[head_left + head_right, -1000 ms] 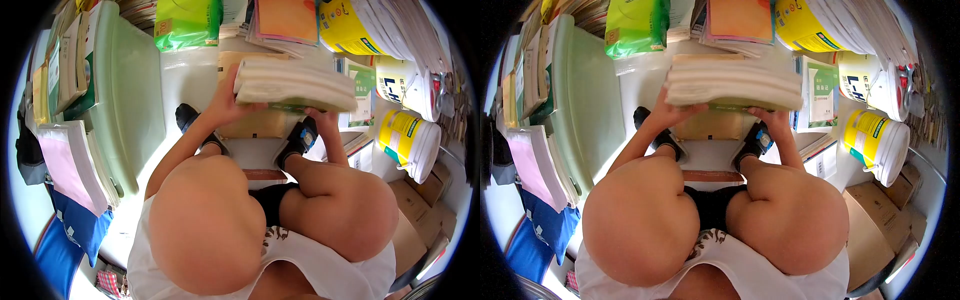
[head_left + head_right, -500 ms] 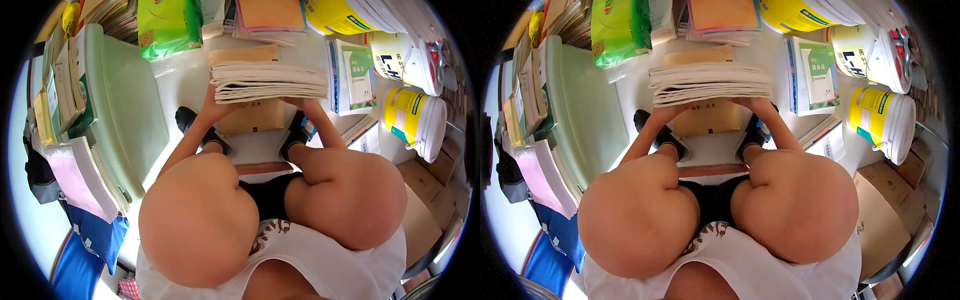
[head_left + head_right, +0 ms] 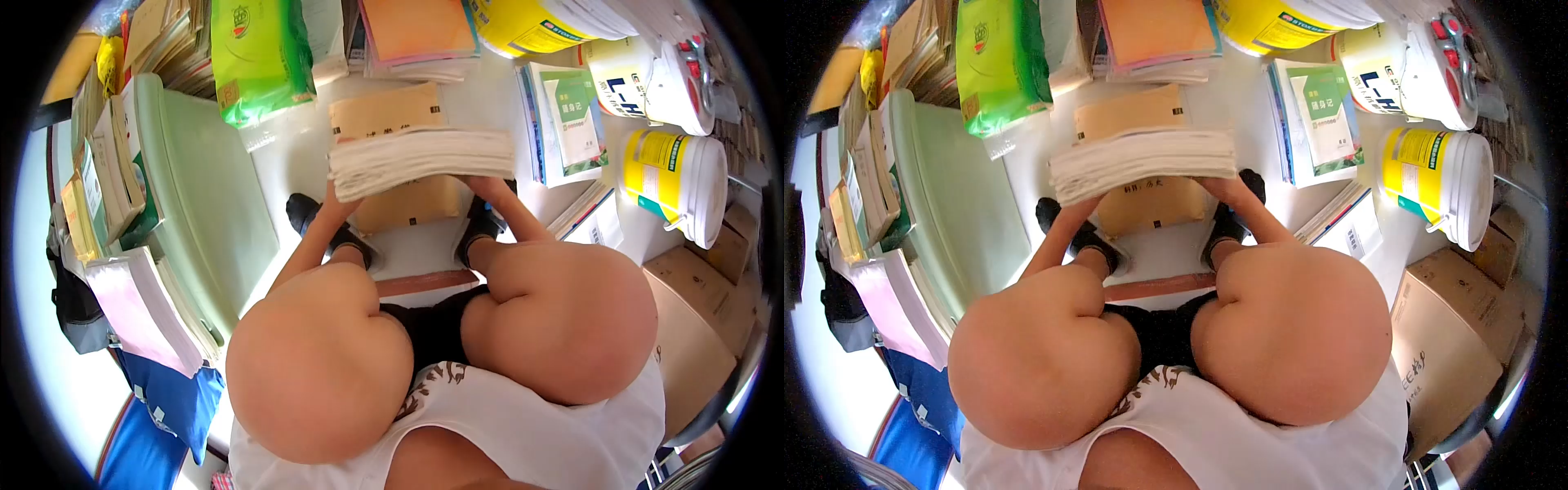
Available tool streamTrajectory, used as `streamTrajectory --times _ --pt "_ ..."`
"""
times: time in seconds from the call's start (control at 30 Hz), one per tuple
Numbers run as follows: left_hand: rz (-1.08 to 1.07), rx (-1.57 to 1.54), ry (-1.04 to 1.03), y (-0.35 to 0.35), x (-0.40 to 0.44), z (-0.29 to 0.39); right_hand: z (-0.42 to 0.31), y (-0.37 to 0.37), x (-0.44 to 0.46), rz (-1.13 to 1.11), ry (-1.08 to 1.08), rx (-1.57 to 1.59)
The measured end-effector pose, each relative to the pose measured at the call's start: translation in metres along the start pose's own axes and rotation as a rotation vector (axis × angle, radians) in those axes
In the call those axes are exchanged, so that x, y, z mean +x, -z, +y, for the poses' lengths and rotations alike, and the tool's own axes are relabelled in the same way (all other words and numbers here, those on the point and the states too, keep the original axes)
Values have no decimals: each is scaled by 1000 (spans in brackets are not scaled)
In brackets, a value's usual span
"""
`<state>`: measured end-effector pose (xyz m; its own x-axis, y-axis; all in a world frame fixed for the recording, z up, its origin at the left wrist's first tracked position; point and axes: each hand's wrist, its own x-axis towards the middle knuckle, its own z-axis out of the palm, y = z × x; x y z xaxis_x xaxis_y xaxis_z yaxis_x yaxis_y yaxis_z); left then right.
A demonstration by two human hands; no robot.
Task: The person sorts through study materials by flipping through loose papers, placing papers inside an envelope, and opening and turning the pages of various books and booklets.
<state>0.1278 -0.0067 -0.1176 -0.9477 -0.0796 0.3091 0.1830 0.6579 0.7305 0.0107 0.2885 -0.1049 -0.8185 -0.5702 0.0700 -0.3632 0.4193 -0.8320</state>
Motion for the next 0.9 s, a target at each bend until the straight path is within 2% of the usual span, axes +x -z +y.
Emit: streamTrajectory --times 0.03,0.07,0.13,0.2,0.23,0.3,0.33,0.43,0.53,0.6,0.9 --pt "2 -32 5 4 3 7 -9 7 2 2 5 0" --pt "-13 -326 154 8 3 15 -18 14 2 -72 -61 97" --pt "-39 -568 265 23 20 40 -30 20 4 -137 -130 196" --pt "-32 -625 296 22 11 37 -32 21 -1 -199 -224 565" --pt "-17 -682 317 19 8 34 -30 19 -2 -199 -226 563" --pt "-18 -670 321 14 -3 20 -24 12 -1 -182 -72 71" --pt "-24 -655 328 15 -8 19 -20 10 -1 -178 -67 71" --pt "-54 -608 352 18 -20 16 -1 0 -9 -139 91 -230" --pt "-95 -526 367 16 -24 14 7 -4 -10 -35 193 -232" --pt "-127 -457 385 15 -26 13 6 -4 -12 -115 92 -100" --pt "-267 -161 402 -7 -19 3 -12 -6 -4 -92 -103 122"
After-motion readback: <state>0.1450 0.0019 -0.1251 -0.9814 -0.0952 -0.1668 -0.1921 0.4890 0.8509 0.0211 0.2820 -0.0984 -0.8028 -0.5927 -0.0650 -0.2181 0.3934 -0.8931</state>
